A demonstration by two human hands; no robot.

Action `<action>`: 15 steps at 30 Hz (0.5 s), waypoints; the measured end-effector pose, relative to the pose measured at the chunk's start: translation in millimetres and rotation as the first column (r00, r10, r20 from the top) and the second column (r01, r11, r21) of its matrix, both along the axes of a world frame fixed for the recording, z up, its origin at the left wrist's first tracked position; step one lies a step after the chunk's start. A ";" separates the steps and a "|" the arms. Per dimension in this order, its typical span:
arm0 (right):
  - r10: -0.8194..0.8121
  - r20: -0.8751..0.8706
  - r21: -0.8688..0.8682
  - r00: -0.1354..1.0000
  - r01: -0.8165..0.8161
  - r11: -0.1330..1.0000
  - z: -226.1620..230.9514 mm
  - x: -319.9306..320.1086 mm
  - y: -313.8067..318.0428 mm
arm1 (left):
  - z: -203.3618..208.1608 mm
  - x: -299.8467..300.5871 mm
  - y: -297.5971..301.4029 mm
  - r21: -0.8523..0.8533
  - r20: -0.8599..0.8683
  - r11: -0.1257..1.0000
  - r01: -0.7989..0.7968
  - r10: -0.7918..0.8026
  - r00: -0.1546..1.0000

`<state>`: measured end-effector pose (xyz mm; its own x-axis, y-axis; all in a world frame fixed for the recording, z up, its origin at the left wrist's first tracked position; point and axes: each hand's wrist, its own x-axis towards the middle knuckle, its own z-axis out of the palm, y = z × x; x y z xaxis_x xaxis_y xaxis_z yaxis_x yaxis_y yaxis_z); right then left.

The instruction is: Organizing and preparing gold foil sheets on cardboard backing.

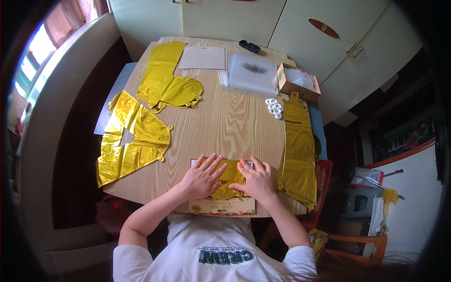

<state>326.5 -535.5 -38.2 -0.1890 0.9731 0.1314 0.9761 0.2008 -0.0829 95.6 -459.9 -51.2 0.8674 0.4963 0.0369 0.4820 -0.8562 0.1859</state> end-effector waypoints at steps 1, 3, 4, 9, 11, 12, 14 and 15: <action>0.008 0.009 0.007 1.000 -0.008 1.000 -2.6 0.8 -1.1 | 0.3 -0.1 -0.1 0.000 0.000 1.000 -0.001 0.001 1.000; 0.020 0.037 -0.002 0.999 -0.020 1.000 -3.5 2.4 -2.4 | 1.1 0.1 -0.6 0.002 -0.007 1.000 -0.003 0.003 1.000; 0.026 0.056 -0.017 0.998 -0.025 1.000 -2.2 3.0 -2.1 | 1.8 0.1 -1.0 0.004 -0.011 1.000 -0.005 0.005 1.000; 0.033 0.121 -0.106 0.992 -0.020 0.994 7.6 1.9 -3.0 | 3.7 -6.6 -1.1 0.005 -0.052 0.999 -0.052 0.052 0.997; 0.034 0.142 -0.130 0.989 -0.016 0.991 10.5 1.1 -2.9 | 3.5 -11.7 -1.2 -0.009 -0.057 0.997 -0.074 0.073 0.996; 0.038 0.146 -0.131 0.989 -0.019 0.991 11.5 1.1 -2.9 | 4.5 -14.1 -1.6 -0.020 -0.059 0.996 -0.085 0.084 0.995; 0.048 0.154 -0.131 0.987 -0.027 0.991 12.6 2.2 -3.3 | 4.2 -19.8 -1.9 -0.023 -0.069 0.994 -0.109 0.108 0.992; 0.051 0.157 -0.125 0.986 -0.031 0.992 12.2 2.4 -3.4 | 4.4 -23.0 -1.9 -0.023 -0.073 0.992 -0.124 0.122 0.990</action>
